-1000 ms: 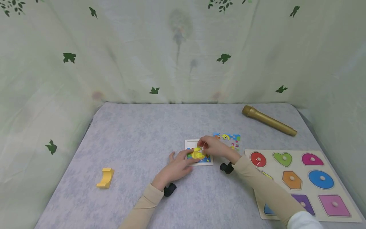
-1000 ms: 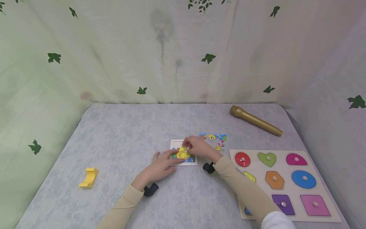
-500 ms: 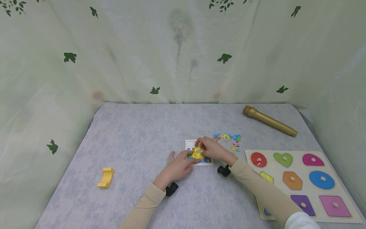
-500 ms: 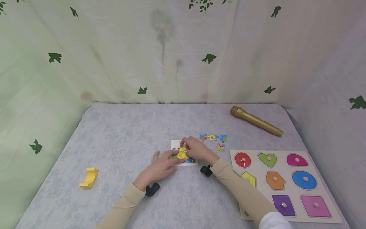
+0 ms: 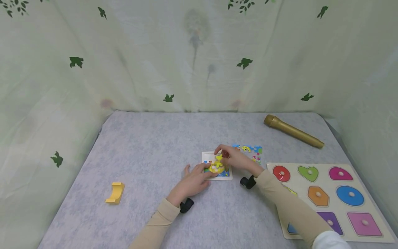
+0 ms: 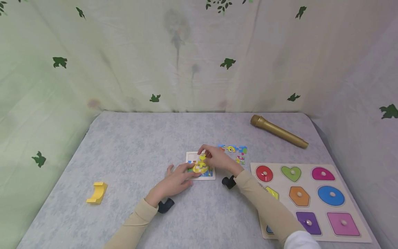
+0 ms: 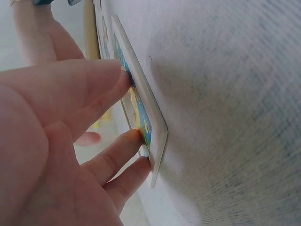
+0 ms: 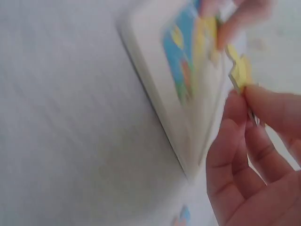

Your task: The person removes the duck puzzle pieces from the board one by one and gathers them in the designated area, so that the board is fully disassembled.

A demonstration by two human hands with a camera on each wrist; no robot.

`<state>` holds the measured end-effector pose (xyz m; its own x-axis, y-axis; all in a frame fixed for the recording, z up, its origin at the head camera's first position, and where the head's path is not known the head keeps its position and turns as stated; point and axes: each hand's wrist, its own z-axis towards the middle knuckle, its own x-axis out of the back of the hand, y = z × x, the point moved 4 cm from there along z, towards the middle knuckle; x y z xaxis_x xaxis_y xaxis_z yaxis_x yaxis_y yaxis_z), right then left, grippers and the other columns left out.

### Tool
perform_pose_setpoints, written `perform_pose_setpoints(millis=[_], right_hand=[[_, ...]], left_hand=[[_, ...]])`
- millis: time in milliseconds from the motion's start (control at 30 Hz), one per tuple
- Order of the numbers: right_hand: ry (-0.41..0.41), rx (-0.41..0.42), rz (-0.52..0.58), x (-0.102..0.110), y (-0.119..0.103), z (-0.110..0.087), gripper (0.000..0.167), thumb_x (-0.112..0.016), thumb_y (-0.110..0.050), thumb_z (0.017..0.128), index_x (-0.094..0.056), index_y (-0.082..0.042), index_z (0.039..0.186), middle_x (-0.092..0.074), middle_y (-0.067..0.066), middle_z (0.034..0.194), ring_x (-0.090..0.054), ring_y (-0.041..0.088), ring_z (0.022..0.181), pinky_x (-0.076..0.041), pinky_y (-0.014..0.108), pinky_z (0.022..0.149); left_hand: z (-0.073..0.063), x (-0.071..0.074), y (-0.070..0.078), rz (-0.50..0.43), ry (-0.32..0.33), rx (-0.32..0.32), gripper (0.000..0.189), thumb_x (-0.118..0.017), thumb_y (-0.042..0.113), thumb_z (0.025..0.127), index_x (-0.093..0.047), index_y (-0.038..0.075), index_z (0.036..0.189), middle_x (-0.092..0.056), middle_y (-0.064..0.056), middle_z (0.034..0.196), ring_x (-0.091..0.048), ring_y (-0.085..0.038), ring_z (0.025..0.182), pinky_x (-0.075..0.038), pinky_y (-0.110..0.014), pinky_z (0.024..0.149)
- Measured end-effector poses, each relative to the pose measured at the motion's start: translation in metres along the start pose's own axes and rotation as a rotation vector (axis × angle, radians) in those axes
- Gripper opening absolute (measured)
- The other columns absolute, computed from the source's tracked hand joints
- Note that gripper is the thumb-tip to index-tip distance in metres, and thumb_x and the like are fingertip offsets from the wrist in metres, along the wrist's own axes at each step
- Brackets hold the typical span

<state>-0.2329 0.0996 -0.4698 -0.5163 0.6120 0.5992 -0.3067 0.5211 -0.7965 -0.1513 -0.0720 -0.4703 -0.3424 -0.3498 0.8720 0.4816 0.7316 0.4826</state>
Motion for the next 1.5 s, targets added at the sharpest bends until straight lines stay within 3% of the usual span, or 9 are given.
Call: perform_pose_setpoints(millis=[133, 367, 633, 900, 1067, 1300, 1500], right_hand=[[0.027, -0.01, 0.039, 0.015, 0.006, -0.003, 0.02, -0.063, 0.0, 0.087, -0.062, -0.007, 0.106, -0.053, 0.003, 0.08, -0.049, 0.019, 0.071, -0.041, 0.031, 0.066], [0.059, -0.013, 0.089, 0.044, 0.025, -0.016, 0.015, -0.061, 0.0, 0.09, -0.063, 0.0, 0.106, -0.056, 0.008, 0.082, -0.05, 0.019, 0.066, -0.044, 0.031, 0.06], [0.093, -0.12, 0.1, 0.068, 0.048, -0.034, 0.014, -0.059, 0.0, 0.09, -0.058, 0.0, 0.105, -0.057, 0.011, 0.084, -0.048, 0.026, 0.062, -0.041, 0.033, 0.05], [0.077, -0.11, 0.02, 0.068, 0.058, -0.036, 0.014, -0.061, 0.005, 0.085, -0.063, 0.001, 0.098, -0.057, 0.008, 0.081, -0.051, 0.02, 0.07, -0.044, 0.032, 0.059], [0.091, -0.13, -0.081, 0.064, 0.058, -0.036, 0.015, -0.062, 0.006, 0.083, -0.064, -0.003, 0.094, -0.054, 0.004, 0.079, -0.049, 0.018, 0.07, -0.041, 0.032, 0.062], [0.087, -0.092, -0.249, 0.06, 0.053, -0.032, 0.014, -0.063, 0.006, 0.082, -0.065, -0.004, 0.091, -0.055, 0.002, 0.074, -0.047, 0.016, 0.066, -0.04, 0.031, 0.06], [0.067, -0.115, -0.242, 0.057, 0.056, -0.03, 0.013, -0.064, 0.007, 0.082, -0.063, -0.004, 0.088, -0.053, 0.002, 0.072, -0.046, 0.016, 0.065, -0.04, 0.03, 0.058]], left_hand=[[0.0, 0.0, 0.001, -0.002, -0.001, 0.003, 0.036, -0.058, 0.016, 0.096, -0.061, 0.019, 0.131, -0.036, -0.013, 0.148, -0.031, -0.032, 0.136, -0.011, -0.071, 0.099], [-0.001, -0.001, 0.0, -0.003, -0.005, 0.02, 0.035, -0.058, 0.018, 0.096, -0.062, 0.021, 0.131, -0.035, -0.011, 0.149, -0.031, -0.031, 0.136, -0.01, -0.07, 0.1], [-0.003, -0.001, 0.001, -0.018, 0.005, 0.02, 0.034, -0.058, 0.017, 0.096, -0.062, 0.019, 0.13, -0.035, -0.01, 0.149, -0.03, -0.03, 0.136, -0.009, -0.069, 0.1], [-0.002, -0.001, 0.0, -0.027, 0.008, 0.017, 0.034, -0.058, 0.018, 0.096, -0.062, 0.019, 0.13, -0.035, -0.01, 0.15, -0.03, -0.031, 0.137, -0.008, -0.069, 0.101], [-0.002, -0.001, 0.0, -0.03, 0.006, 0.023, 0.034, -0.058, 0.018, 0.096, -0.062, 0.02, 0.13, -0.035, -0.009, 0.15, -0.029, -0.03, 0.137, -0.008, -0.069, 0.101], [-0.002, -0.001, 0.0, -0.043, 0.017, 0.02, 0.034, -0.058, 0.019, 0.096, -0.062, 0.02, 0.13, -0.035, -0.009, 0.15, -0.029, -0.029, 0.137, -0.007, -0.07, 0.101], [-0.004, 0.0, -0.003, -0.06, 0.028, -0.01, 0.036, -0.059, 0.018, 0.096, -0.061, 0.019, 0.131, -0.035, -0.011, 0.149, -0.03, -0.031, 0.136, -0.007, -0.071, 0.1]])
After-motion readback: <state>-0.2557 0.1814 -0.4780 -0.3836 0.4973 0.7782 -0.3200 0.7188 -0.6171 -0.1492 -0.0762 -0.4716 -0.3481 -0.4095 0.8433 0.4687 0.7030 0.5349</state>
